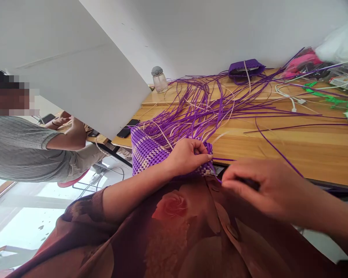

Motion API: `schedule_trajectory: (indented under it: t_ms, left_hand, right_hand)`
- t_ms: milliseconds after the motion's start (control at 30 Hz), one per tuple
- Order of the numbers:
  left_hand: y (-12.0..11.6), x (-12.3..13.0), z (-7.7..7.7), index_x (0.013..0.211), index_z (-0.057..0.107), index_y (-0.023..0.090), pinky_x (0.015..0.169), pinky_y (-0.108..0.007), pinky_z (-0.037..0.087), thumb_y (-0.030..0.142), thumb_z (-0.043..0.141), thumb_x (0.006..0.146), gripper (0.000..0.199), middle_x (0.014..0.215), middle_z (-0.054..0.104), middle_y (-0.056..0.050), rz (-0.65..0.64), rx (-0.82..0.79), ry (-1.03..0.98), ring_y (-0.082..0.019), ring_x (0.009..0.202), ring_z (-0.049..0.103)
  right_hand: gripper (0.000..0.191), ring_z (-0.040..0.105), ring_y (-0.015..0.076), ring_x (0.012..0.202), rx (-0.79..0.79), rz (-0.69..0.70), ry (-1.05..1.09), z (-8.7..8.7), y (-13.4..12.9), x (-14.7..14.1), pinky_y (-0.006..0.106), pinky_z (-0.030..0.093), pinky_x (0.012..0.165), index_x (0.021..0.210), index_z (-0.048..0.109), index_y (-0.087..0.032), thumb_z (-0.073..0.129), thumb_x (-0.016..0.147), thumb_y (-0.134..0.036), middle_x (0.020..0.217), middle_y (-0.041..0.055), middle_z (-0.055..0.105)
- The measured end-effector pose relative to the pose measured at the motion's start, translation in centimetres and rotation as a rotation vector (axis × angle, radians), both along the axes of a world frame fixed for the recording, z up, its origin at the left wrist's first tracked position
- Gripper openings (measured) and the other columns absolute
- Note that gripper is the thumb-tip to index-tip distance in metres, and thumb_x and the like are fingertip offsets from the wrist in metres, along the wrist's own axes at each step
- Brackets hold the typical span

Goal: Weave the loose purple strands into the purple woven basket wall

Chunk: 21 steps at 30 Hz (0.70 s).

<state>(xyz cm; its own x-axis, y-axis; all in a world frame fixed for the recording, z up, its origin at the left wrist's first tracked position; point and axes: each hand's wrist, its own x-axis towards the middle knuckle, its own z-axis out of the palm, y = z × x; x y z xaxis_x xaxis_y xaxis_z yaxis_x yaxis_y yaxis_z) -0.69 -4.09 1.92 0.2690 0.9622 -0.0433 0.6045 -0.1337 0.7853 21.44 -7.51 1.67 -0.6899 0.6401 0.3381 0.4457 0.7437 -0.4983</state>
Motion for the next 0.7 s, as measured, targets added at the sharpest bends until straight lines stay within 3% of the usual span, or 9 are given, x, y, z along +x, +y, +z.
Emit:
schedule_trajectory:
  t_ms: [100,233,500,633,700]
  left_hand:
    - [-0.2,-0.2,0.1,0.073,0.068,0.013,0.057,-0.023,0.035,0.033,0.070,0.077,0.020,0.065,0.061,0.001,-0.017,-0.046,-0.034,-0.009,0.059,0.047]
    - [-0.3,-0.4,0.0,0.075,0.069,0.013,0.059,-0.024,0.037,0.032,0.070,0.077,0.019,0.067,0.063,0.000,-0.037,-0.099,-0.081,-0.009,0.060,0.048]
    - [-0.2,-0.7,-0.4,0.072,0.070,0.013,0.060,-0.024,0.038,0.039,0.077,0.072,0.027,0.068,0.065,-0.001,-0.017,-0.105,-0.113,-0.010,0.062,0.051]
    - [-0.3,-0.7,-0.6,0.071,0.069,0.014,0.056,-0.023,0.037,0.039,0.081,0.067,0.028,0.066,0.065,0.000,0.011,-0.145,-0.105,-0.010,0.060,0.051]
    - [-0.5,-0.6,-0.6,0.070,0.068,0.014,0.056,-0.023,0.038,0.038,0.081,0.066,0.027,0.067,0.066,0.000,0.005,-0.147,-0.090,-0.010,0.060,0.051]
  right_hand:
    - [0.022,0.059,0.0181,0.068,0.020,-0.034,-0.019,0.0,3.2,-0.7,0.032,0.041,0.065,0.076,0.067,-0.023,0.060,0.093,-0.034,0.073,0.0015,0.068]
    - [0.021,0.059,0.0162,0.069,-0.184,-0.118,0.189,-2.0,6.2,-1.8,0.030,0.043,0.066,0.078,0.068,-0.021,0.061,0.092,-0.035,0.076,0.0017,0.068]
    - [0.020,0.054,0.0117,0.062,-0.452,-0.214,0.513,-5.1,4.6,-3.3,0.025,0.042,0.057,0.081,0.065,-0.019,0.072,0.083,-0.038,0.071,-0.0013,0.062]
    - [0.028,0.051,0.0102,0.051,-0.630,-0.184,0.571,-5.1,4.6,-3.5,0.024,0.040,0.047,0.078,0.062,-0.019,0.075,0.079,-0.043,0.063,-0.0032,0.058]
    - [0.025,0.055,0.0124,0.053,-0.584,-0.138,0.505,-4.5,5.0,-3.2,0.026,0.043,0.049,0.079,0.063,-0.020,0.072,0.083,-0.043,0.065,-0.0016,0.062]
